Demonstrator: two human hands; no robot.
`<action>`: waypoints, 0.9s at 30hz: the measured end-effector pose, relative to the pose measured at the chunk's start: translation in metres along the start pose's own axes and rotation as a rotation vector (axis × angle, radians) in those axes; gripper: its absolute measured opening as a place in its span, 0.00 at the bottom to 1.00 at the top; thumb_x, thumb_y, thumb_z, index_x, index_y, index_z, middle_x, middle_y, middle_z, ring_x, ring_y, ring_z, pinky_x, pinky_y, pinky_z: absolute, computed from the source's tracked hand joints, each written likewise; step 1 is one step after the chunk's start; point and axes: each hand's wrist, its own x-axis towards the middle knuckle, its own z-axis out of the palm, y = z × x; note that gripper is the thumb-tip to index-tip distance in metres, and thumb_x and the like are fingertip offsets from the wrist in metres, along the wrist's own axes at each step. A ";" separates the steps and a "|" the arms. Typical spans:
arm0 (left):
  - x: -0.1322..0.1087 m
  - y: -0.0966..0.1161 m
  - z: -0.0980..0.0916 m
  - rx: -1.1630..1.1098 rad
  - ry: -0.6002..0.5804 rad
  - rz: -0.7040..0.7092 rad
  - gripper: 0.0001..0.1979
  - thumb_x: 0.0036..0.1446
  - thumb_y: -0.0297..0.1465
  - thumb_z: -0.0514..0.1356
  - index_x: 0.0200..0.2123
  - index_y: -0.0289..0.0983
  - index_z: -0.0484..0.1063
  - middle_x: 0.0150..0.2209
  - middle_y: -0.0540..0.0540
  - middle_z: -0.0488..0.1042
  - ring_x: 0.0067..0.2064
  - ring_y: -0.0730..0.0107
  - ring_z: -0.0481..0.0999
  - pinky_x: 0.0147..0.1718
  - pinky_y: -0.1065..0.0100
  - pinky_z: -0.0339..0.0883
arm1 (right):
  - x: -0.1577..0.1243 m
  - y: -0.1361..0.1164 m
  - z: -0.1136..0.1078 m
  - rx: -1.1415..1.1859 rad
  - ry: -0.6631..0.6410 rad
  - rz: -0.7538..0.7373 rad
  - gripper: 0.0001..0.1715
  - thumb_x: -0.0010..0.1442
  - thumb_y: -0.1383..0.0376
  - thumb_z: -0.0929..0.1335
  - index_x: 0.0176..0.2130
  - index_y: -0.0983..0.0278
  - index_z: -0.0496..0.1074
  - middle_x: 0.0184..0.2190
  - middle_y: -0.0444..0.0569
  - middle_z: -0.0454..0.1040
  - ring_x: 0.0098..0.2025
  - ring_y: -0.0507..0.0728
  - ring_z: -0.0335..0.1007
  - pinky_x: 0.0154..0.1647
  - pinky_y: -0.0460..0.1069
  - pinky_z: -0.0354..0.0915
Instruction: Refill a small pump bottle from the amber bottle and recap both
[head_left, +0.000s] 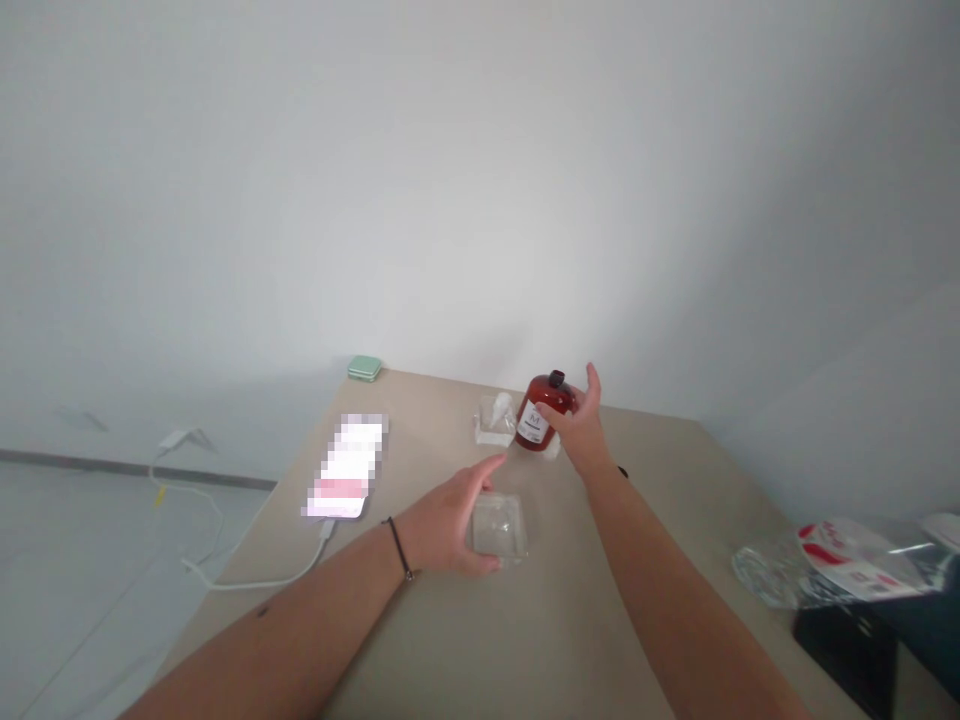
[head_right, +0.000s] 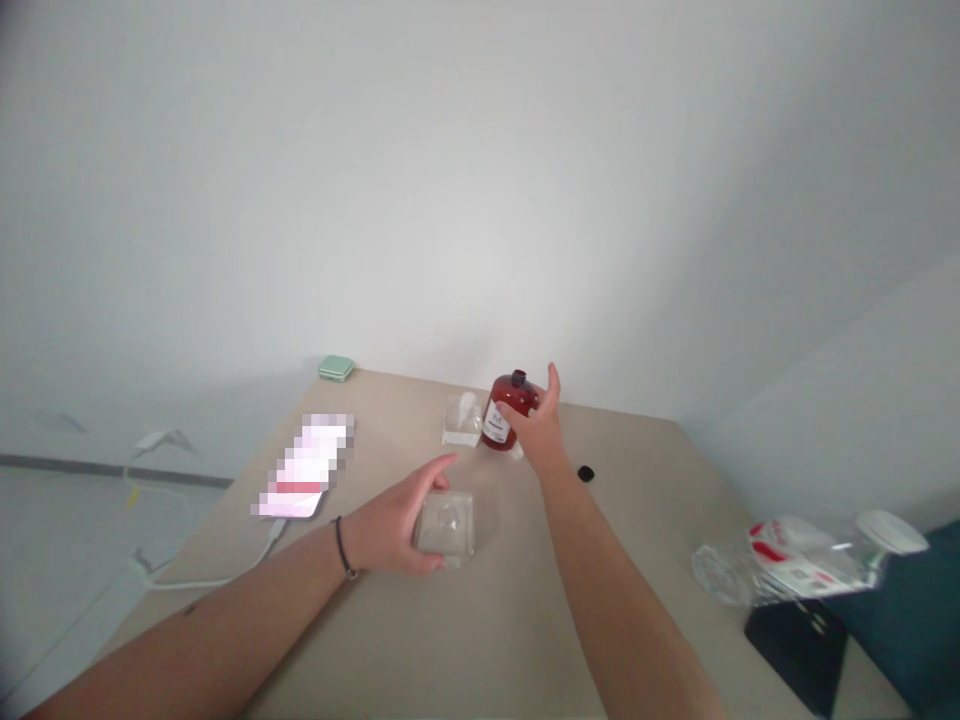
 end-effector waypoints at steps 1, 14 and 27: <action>0.000 0.000 0.000 0.002 0.000 -0.001 0.63 0.39 0.39 0.74 0.70 0.37 0.40 0.56 0.36 0.65 0.55 0.47 0.69 0.58 0.47 0.62 | 0.001 0.002 0.001 -0.010 -0.008 -0.006 0.70 0.47 0.55 0.77 0.72 0.57 0.34 0.57 0.59 0.70 0.54 0.64 0.72 0.59 0.65 0.65; -0.002 0.004 0.000 0.003 -0.014 -0.069 0.62 0.39 0.36 0.73 0.70 0.37 0.39 0.55 0.36 0.63 0.55 0.48 0.69 0.59 0.46 0.61 | -0.009 0.016 -0.005 -0.007 -0.068 0.024 0.71 0.47 0.50 0.76 0.72 0.58 0.33 0.66 0.66 0.59 0.66 0.67 0.61 0.64 0.67 0.58; -0.002 0.003 0.002 0.012 -0.015 -0.089 0.60 0.40 0.33 0.71 0.69 0.42 0.36 0.53 0.41 0.63 0.53 0.50 0.69 0.58 0.47 0.61 | -0.053 0.005 -0.018 -0.625 0.030 -0.045 0.41 0.59 0.56 0.69 0.67 0.58 0.56 0.58 0.58 0.73 0.61 0.68 0.68 0.66 0.73 0.46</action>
